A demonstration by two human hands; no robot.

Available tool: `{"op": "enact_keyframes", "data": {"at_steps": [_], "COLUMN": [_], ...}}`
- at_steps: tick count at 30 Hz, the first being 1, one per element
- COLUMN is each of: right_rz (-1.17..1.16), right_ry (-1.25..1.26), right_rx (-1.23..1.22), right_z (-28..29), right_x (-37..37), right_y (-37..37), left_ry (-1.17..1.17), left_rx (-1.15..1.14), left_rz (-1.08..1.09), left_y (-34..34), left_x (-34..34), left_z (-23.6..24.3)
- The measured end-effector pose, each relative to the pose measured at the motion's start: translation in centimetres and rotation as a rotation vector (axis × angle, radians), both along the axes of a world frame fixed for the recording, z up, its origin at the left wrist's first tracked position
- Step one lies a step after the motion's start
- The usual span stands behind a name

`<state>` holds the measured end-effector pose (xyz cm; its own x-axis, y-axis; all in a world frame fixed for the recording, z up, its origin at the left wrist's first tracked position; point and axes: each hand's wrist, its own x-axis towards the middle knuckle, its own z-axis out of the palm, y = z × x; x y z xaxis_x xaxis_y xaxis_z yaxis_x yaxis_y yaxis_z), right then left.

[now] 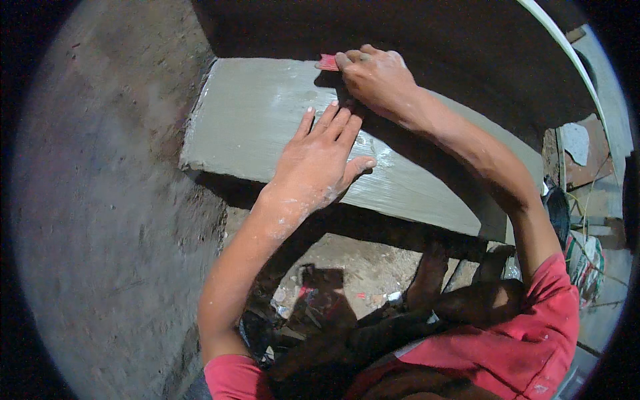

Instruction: The person applies cement to a curved staircase using a trowel and a float. They scoop cement from a bowl, spread it on the stair surface, and smooth it with a float.

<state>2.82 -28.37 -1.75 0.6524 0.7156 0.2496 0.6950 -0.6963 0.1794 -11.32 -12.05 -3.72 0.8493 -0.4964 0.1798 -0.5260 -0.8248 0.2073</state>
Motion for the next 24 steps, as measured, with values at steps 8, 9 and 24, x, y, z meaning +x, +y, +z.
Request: {"op": "enact_keyframes", "data": {"at_steps": [8,9,24], "right_rz": [0.034,0.037,0.133], "right_ry": [-0.148,-0.104,-0.142], "right_rx": [0.071,0.063,0.142], "right_z": [-0.1,-0.3,0.7], "right_x": [0.4,0.4,0.4], "right_y": [1.7,1.9,6.1], "left_ry": [-0.056,-0.025,0.084], "left_rx": [-0.053,-0.034,0.063], "left_rz": [0.004,0.009,0.041], "left_y": [0.1,0.2,1.7], "left_x": [0.0,0.0,-0.4], "left_z": [-0.1,0.0,-1.0]}}
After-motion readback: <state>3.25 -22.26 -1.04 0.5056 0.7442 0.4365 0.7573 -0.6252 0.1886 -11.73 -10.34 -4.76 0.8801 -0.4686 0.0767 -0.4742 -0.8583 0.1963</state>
